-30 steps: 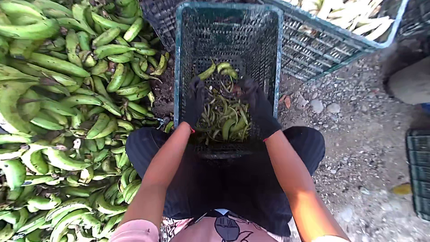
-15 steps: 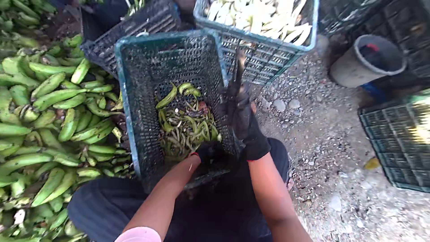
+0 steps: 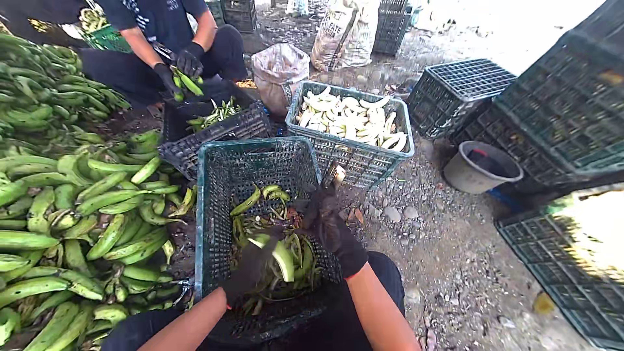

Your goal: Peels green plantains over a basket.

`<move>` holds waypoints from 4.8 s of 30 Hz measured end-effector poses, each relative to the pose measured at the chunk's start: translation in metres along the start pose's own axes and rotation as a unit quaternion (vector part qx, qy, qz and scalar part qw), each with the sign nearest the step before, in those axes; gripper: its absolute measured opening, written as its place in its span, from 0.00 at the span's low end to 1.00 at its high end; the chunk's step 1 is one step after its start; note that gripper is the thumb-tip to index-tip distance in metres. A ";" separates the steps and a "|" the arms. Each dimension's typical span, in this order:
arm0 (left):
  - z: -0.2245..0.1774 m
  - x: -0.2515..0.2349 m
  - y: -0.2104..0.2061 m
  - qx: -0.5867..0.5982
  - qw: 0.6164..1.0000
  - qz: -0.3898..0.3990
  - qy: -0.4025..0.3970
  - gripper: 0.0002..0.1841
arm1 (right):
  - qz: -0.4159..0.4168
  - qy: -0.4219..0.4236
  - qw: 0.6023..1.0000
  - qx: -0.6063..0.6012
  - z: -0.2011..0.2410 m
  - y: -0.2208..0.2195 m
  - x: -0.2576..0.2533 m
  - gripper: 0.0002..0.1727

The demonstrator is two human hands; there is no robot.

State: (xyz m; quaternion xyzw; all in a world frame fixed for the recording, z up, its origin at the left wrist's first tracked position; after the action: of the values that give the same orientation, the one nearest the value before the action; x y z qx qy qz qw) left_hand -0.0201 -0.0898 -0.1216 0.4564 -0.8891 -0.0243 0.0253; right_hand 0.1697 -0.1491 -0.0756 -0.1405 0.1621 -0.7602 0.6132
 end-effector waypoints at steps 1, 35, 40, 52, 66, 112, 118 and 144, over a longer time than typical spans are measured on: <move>-0.008 0.002 0.013 0.022 0.998 -0.048 0.022 0.22 | 0.001 -0.027 1.000 0.006 -0.007 -0.010 -0.001 0.45; -0.026 0.007 0.094 0.007 0.869 -0.476 -0.132 0.35 | -0.016 0.051 0.774 0.631 -0.075 -0.081 0.018 0.36; -0.022 -0.007 0.066 0.035 0.978 -0.204 -0.015 0.34 | -0.071 0.039 0.776 0.625 -0.070 -0.066 0.008 0.40; -0.007 -0.003 0.041 0.057 0.989 -0.132 0.027 0.36 | -0.046 0.000 0.906 0.421 -0.072 -0.031 0.002 0.44; -0.037 0.013 0.095 -0.122 0.828 -0.497 0.229 0.34 | -0.062 0.115 0.777 0.616 -0.073 -0.084 0.019 0.39; 0.006 -0.006 0.074 0.453 0.851 -0.211 0.159 0.27 | -0.081 0.289 0.744 0.597 -0.082 -0.080 0.028 0.47; -0.004 -0.002 0.073 0.216 0.935 -0.267 0.089 0.25 | -0.053 0.082 0.807 0.583 -0.085 -0.078 0.021 0.41; -0.015 -0.007 0.074 0.465 0.871 -0.053 0.145 0.38 | -0.023 0.320 0.737 0.596 -0.073 -0.077 0.029 0.49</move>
State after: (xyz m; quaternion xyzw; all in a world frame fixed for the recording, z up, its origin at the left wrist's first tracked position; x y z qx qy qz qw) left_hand -0.0746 -0.0413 -0.1022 0.4603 -0.7582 0.4575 -0.0627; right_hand 0.0655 -0.1568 -0.1097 0.5009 -0.1406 -0.7155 0.4663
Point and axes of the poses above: each hand's wrist, its own x-axis away from the middle knuckle, its own y-axis out of the back of the hand, z = x × y, the point moved 5 cm from there along -x, towards the middle knuckle, and after that the axes turned 2 degrees about -x, right-handed, at the moved point
